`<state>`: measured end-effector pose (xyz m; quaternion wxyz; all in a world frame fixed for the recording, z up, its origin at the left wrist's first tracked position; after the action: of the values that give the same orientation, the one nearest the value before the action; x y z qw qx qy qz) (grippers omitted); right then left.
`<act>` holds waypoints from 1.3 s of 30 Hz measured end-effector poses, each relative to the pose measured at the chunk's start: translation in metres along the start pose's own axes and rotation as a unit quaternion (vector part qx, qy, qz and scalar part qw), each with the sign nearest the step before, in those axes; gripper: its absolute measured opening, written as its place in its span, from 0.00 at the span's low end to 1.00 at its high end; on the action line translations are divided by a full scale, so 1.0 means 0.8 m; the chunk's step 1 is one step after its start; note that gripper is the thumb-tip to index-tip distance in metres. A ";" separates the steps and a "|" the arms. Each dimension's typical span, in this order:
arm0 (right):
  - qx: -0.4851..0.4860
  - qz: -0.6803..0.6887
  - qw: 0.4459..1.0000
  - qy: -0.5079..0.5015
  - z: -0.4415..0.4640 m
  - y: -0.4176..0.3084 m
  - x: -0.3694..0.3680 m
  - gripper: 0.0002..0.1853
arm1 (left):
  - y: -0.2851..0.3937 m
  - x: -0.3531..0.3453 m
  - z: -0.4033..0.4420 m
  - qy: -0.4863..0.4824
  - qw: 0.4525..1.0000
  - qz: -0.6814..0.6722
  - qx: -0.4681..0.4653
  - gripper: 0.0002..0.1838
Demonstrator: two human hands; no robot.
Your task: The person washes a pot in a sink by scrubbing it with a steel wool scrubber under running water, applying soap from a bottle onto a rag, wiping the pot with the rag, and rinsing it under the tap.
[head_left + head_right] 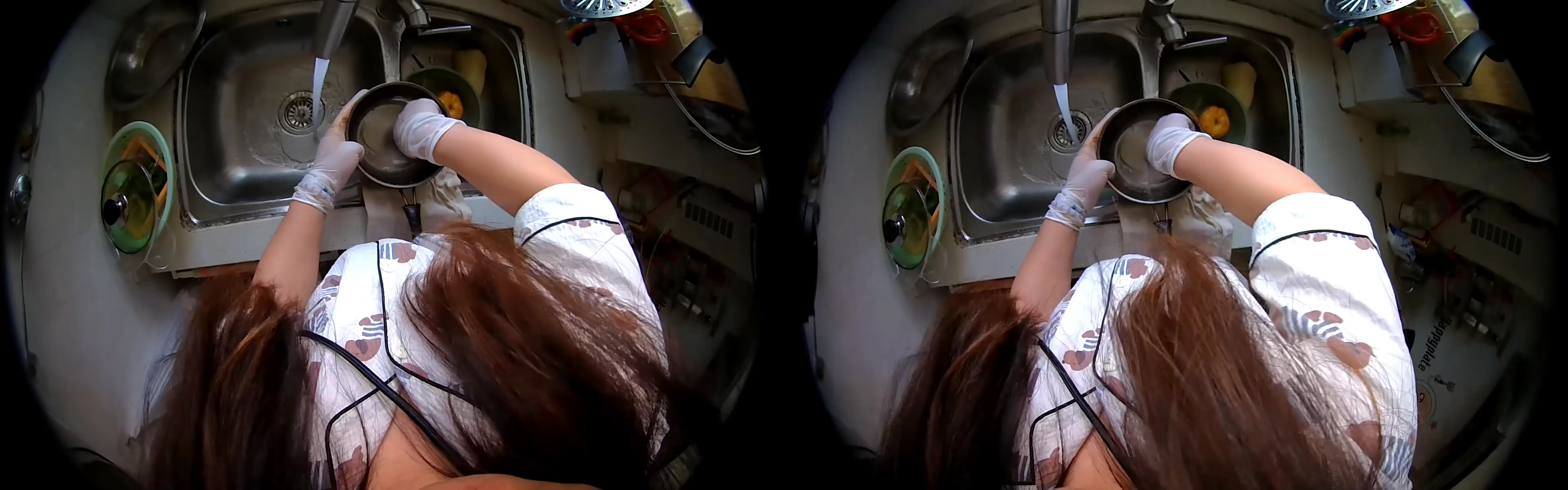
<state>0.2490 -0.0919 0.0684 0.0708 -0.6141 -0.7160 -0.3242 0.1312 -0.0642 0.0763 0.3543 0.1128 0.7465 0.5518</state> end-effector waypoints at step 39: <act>0.215 0.589 0.768 0.129 -0.009 -0.049 0.124 0.22 | 0.073 0.180 -0.026 0.278 0.943 0.115 0.142 0.42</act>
<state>0.1872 -0.0148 0.1086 0.4697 -0.8365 -0.2489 -0.1332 0.0009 0.0222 0.0735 0.0475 0.0893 0.8678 0.4866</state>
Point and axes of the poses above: each hand's wrist, its own z-axis towards the middle knuckle, its own x-axis out of the back of the hand, y = z × x, the point moved 6 cm from there along z, towards the middle knuckle, and after that the axes turned 13 degrees about -x, right-handed, at the moved point
